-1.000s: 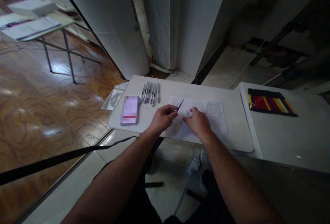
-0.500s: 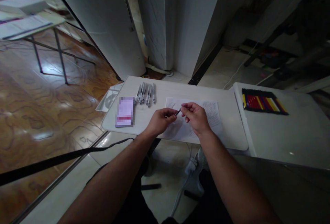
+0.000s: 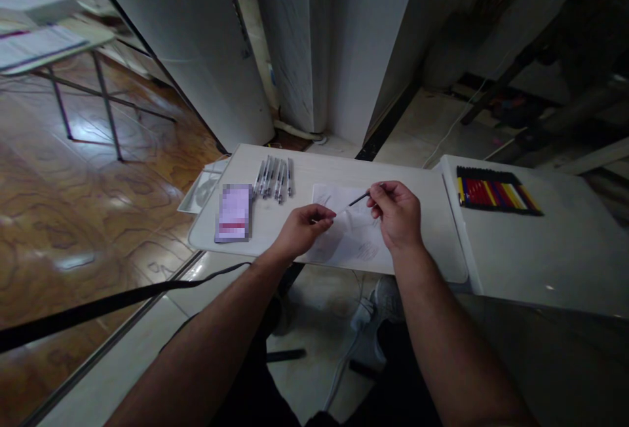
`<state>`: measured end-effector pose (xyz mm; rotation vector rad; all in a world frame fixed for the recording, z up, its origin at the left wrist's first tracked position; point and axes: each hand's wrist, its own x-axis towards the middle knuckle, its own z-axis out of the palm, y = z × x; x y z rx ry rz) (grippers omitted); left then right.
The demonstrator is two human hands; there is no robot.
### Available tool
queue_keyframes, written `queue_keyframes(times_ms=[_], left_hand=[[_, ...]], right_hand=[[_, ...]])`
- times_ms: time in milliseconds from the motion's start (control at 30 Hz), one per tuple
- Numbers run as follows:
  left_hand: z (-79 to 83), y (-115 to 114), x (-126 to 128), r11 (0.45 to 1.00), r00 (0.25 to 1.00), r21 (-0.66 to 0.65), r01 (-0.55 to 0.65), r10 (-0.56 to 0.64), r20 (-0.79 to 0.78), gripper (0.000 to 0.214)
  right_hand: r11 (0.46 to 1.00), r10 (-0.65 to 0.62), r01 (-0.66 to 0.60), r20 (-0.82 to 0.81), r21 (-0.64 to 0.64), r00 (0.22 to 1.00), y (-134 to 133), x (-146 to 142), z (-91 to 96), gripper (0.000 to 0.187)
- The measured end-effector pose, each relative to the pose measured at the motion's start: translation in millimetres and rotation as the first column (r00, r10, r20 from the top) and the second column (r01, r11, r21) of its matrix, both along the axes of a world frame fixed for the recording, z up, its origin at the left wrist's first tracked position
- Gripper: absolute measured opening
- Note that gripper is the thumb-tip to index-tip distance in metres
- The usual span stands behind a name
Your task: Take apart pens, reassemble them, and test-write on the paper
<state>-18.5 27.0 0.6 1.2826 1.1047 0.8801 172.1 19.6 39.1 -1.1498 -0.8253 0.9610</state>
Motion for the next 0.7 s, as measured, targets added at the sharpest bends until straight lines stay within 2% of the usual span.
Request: queue_keyframes(times_ms=[100, 200, 333, 700], left_hand=[[2.3, 1, -1, 0.996, 0.989, -0.085, -0.041, 0.053, 0.138, 0.02], [6.3, 3, -3, 0.975, 0.947, -0.205, -0.09, 0.148, 0.287, 0.021], [11.7, 3, -6, 0.964, 0.907, -0.259, -0.068, 0.168, 0.387, 0.024], [12.4, 4, -8, 0.965, 0.891, -0.254, -0.063, 0.168, 0.421, 0.023]], right_hand=[[0.999, -0.043, 0.043, -0.051, 0.009, 0.998, 1, 4, 0.8, 0.022], [0.999, -0.046, 0.046, -0.084, -0.005, 0.995, 1, 4, -2.1, 0.022], [1.0, -0.027, 0.026, -0.078, -0.017, 0.997, 1, 2, -5.2, 0.021], [1.0, -0.016, 0.016, -0.038, -0.026, 0.999, 1, 1, -6.0, 0.023]])
